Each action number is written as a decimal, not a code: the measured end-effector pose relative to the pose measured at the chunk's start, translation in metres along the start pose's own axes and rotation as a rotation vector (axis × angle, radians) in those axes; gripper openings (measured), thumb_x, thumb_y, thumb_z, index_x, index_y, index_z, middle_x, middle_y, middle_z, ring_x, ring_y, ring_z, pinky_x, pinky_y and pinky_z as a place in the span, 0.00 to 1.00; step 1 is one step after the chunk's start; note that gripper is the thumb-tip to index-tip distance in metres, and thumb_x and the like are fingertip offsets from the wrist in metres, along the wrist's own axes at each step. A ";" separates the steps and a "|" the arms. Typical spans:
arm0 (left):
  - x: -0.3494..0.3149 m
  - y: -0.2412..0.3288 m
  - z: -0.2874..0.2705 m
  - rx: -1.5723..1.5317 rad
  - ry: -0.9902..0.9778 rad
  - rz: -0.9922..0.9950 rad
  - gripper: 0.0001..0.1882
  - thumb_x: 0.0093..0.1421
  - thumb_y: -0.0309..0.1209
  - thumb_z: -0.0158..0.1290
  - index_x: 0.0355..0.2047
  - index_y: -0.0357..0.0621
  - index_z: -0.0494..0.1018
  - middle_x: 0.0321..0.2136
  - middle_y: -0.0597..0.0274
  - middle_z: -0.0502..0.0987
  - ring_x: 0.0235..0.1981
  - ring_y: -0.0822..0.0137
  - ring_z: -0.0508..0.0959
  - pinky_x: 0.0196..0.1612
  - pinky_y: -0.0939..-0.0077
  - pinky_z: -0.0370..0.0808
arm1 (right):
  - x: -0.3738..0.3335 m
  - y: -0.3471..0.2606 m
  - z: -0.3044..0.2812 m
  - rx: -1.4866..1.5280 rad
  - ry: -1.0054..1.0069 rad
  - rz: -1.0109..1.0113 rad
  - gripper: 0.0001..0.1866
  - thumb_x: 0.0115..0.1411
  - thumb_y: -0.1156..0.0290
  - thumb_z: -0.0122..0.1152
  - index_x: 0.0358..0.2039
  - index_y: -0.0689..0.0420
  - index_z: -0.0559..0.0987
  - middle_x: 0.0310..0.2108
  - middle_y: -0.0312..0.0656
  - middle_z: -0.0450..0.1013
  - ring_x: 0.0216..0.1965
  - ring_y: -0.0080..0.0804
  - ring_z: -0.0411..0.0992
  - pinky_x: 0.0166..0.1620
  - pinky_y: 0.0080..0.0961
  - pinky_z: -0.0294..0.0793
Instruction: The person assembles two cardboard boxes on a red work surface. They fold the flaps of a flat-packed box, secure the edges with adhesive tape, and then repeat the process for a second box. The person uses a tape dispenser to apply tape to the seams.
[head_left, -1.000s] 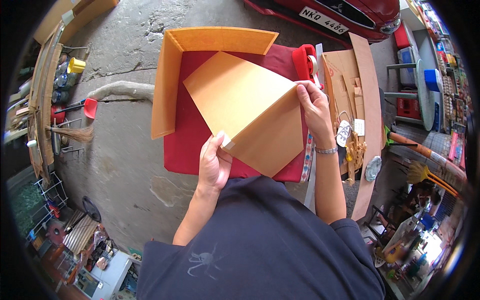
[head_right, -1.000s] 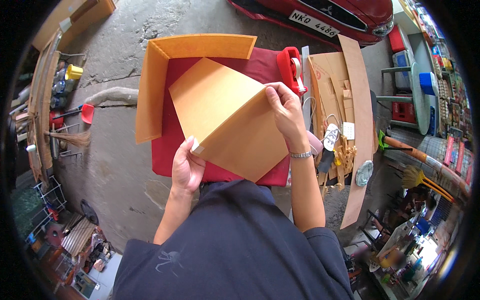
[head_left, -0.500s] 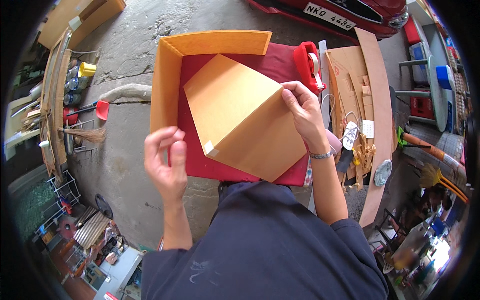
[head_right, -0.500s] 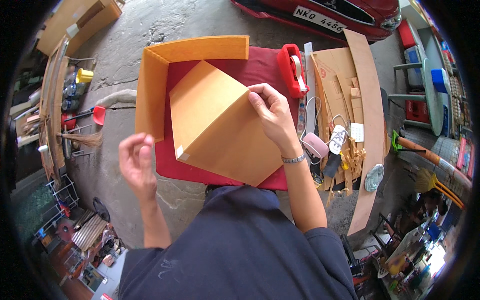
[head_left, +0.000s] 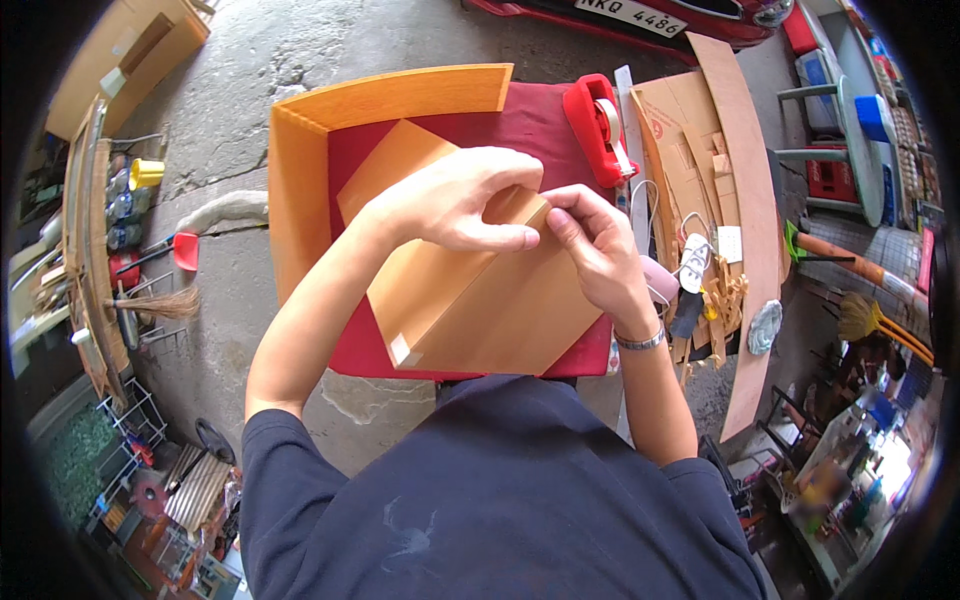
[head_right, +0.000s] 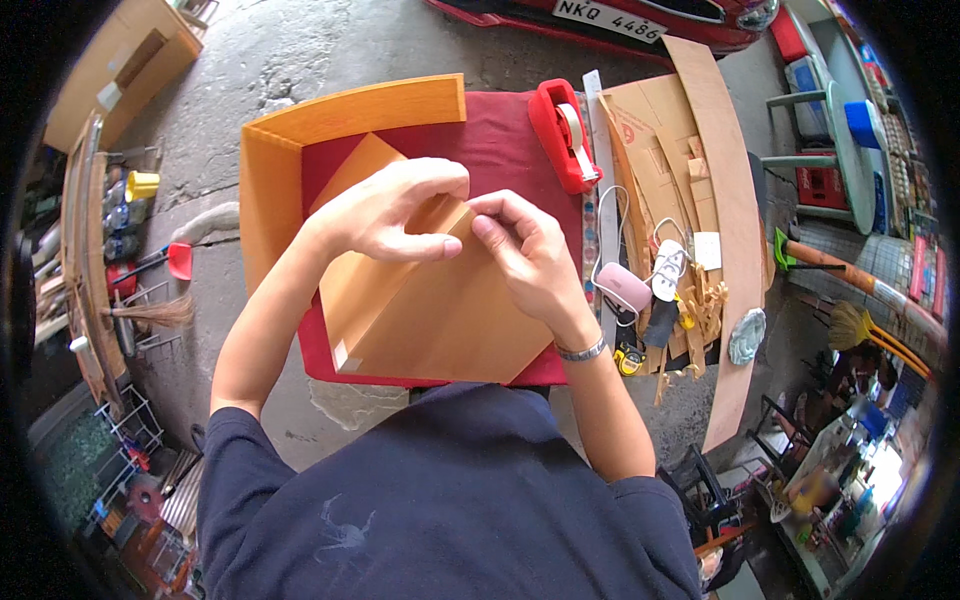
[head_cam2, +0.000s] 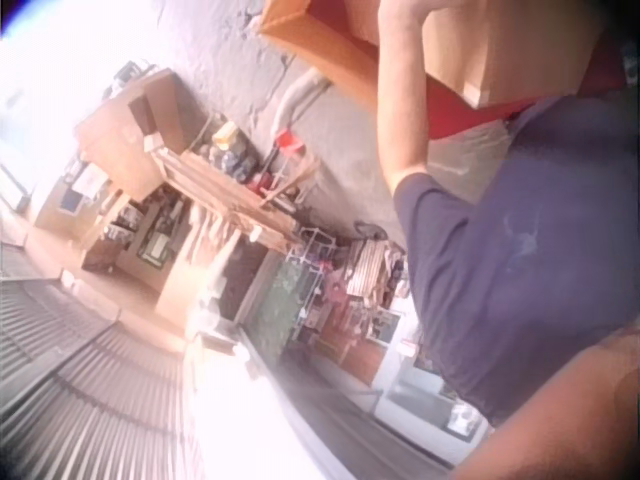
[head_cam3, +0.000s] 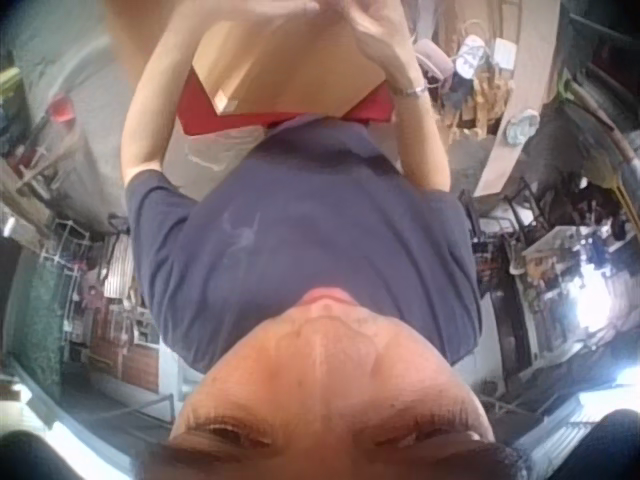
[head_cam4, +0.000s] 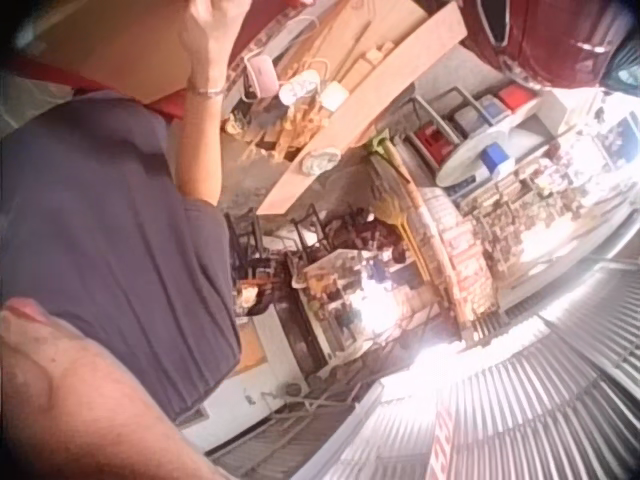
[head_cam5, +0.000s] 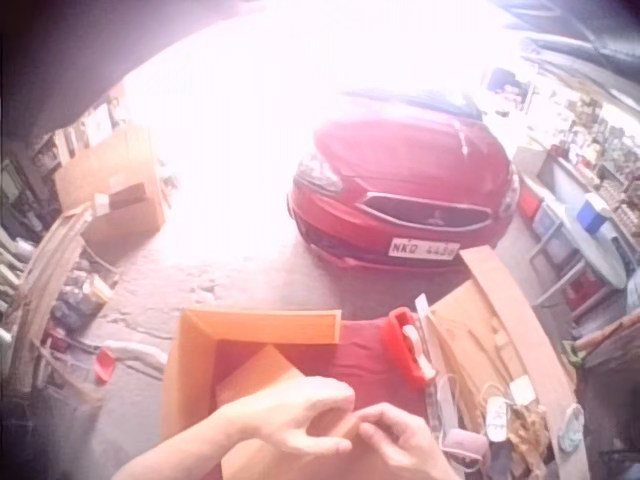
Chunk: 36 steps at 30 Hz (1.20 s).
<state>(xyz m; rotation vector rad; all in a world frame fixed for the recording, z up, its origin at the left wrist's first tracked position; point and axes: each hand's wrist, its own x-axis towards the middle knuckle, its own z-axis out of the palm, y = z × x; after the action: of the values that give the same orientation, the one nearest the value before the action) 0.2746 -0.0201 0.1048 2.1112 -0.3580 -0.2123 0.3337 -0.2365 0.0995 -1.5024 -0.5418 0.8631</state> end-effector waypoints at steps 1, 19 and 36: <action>0.002 -0.004 0.003 -0.014 0.012 0.036 0.25 0.52 0.48 0.60 0.36 0.37 0.69 0.31 0.48 0.71 0.35 0.50 0.72 0.39 0.60 0.69 | -0.001 -0.003 0.001 0.011 0.012 0.019 0.07 0.67 0.77 0.54 0.43 0.64 0.76 0.33 0.31 0.72 0.36 0.14 0.66 0.41 0.14 0.67; 0.020 -0.024 0.015 -0.305 0.009 0.110 0.16 0.44 0.38 0.59 0.20 0.41 0.64 0.16 0.53 0.64 0.19 0.52 0.68 0.25 0.63 0.64 | 0.000 -0.009 0.000 -0.083 0.053 0.083 0.04 0.64 0.79 0.57 0.40 0.64 0.76 0.31 0.38 0.75 0.34 0.20 0.71 0.40 0.18 0.70; 0.023 -0.023 0.016 -0.303 0.008 0.156 0.12 0.45 0.35 0.58 0.20 0.43 0.67 0.14 0.58 0.64 0.18 0.56 0.69 0.24 0.65 0.64 | 0.003 -0.004 -0.002 -0.025 0.081 0.062 0.03 0.62 0.80 0.59 0.35 0.64 0.75 0.30 0.41 0.75 0.33 0.25 0.74 0.39 0.22 0.73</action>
<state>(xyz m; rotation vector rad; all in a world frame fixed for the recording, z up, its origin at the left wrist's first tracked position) 0.2955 -0.0295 0.0768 1.7768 -0.4539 -0.1553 0.3377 -0.2355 0.1026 -1.5769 -0.4502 0.8422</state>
